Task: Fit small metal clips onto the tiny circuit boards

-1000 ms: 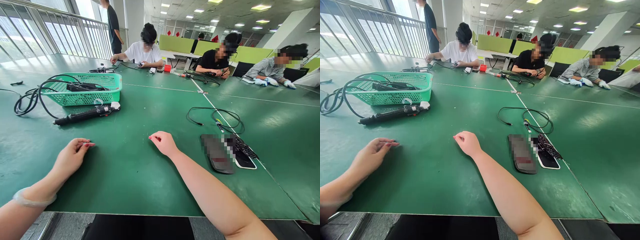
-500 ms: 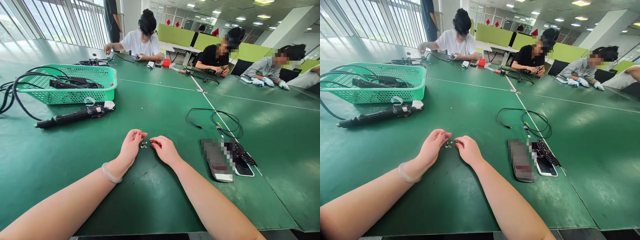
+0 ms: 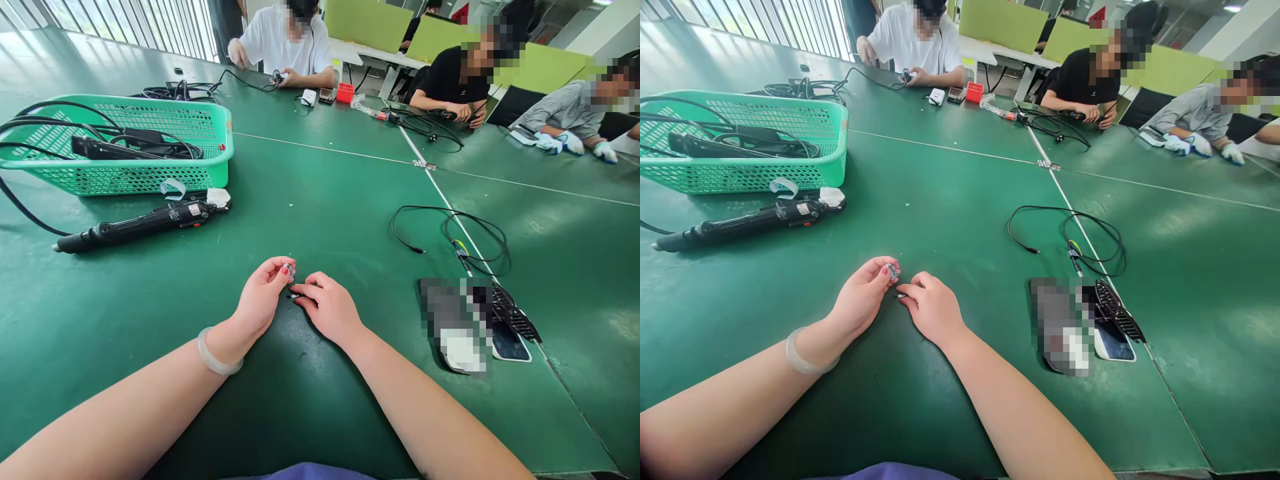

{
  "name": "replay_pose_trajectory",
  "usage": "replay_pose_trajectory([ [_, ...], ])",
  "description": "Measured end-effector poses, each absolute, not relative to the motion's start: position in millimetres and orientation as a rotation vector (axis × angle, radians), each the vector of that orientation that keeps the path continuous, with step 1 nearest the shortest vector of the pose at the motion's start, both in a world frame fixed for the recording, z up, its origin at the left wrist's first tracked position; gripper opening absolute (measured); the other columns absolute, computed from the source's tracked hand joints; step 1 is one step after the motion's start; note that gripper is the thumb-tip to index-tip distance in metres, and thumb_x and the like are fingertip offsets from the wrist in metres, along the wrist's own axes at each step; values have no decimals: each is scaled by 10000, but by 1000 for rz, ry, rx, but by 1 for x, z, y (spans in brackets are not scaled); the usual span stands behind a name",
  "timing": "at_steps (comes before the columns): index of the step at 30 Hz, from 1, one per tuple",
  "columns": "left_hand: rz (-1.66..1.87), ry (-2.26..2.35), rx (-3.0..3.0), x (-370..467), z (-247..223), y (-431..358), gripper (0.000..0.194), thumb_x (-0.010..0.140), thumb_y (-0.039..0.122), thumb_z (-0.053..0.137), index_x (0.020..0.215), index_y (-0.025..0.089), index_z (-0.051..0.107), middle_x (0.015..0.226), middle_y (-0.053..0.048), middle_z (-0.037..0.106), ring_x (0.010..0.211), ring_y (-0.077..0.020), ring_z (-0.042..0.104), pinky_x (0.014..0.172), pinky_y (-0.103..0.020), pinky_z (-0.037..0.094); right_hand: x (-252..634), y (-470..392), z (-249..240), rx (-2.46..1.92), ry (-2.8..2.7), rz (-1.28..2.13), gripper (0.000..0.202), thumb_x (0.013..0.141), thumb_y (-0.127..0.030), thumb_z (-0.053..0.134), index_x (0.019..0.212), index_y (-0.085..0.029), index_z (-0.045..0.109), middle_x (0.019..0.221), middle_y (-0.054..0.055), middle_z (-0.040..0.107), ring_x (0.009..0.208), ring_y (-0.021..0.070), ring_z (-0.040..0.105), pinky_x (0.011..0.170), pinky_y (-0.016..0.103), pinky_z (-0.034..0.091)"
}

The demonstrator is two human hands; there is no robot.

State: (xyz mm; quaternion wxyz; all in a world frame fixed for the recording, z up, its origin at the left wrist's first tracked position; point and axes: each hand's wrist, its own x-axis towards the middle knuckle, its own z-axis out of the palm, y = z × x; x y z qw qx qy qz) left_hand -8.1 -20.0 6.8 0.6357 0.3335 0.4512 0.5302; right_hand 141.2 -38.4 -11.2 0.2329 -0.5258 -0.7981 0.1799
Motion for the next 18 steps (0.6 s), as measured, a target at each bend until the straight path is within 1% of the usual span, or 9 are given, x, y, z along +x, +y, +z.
replay_pose_trajectory([
  [5, 1191, 1038, 756, -9, 9, -21, 268, 747, 351, 734, 946, 179, 685, 835, -7, 637, 761, -91, 554, 756, -242, 455, 139, -37, -12, -1433, -2202, 485, 142, 902, -255, 584, 892, -230, 724, 894, 20, 666, 839, 155, 615, 747, 281, 473],
  [9, 1199, 1032, 756, -9, 8, -21, 236, 774, 333, 712, 955, 182, 694, 848, -12, 659, 725, -79, 560, 738, -240, 469, 140, -39, -11, -1453, -2211, 489, 92, 880, -221, 610, 825, -208, 683, 861, 22, 671, 826, 164, 618, 731, 281, 469],
  [12, 1181, 1040, 769, -9, 6, -21, 197, 806, 310, 677, 947, 176, 704, 857, -19, 674, 710, -72, 567, 749, -237, 478, 142, -39, -12, -1475, -2180, 502, 115, 882, -190, 589, 790, -204, 656, 837, 26, 669, 809, 171, 615, 718, 288, 468],
  [15, 1159, 1042, 784, -8, 6, -21, 193, 846, 292, 624, 974, 171, 702, 903, -34, 682, 807, -92, 613, 800, -245, 496, 147, -40, -11, -1438, -2070, 543, 152, 888, -145, 536, 789, -205, 634, 844, 32, 664, 803, 168, 608, 731, 291, 470],
  [18, 1107, 1023, 833, -7, 9, -23, 223, 836, 247, 630, 1037, 164, 682, 999, -53, 689, 953, -126, 644, 893, -272, 502, 151, -40, -8, -1384, -1829, 614, 151, 884, -161, 507, 791, -211, 615, 832, 26, 656, 783, 153, 596, 736, 282, 469],
])
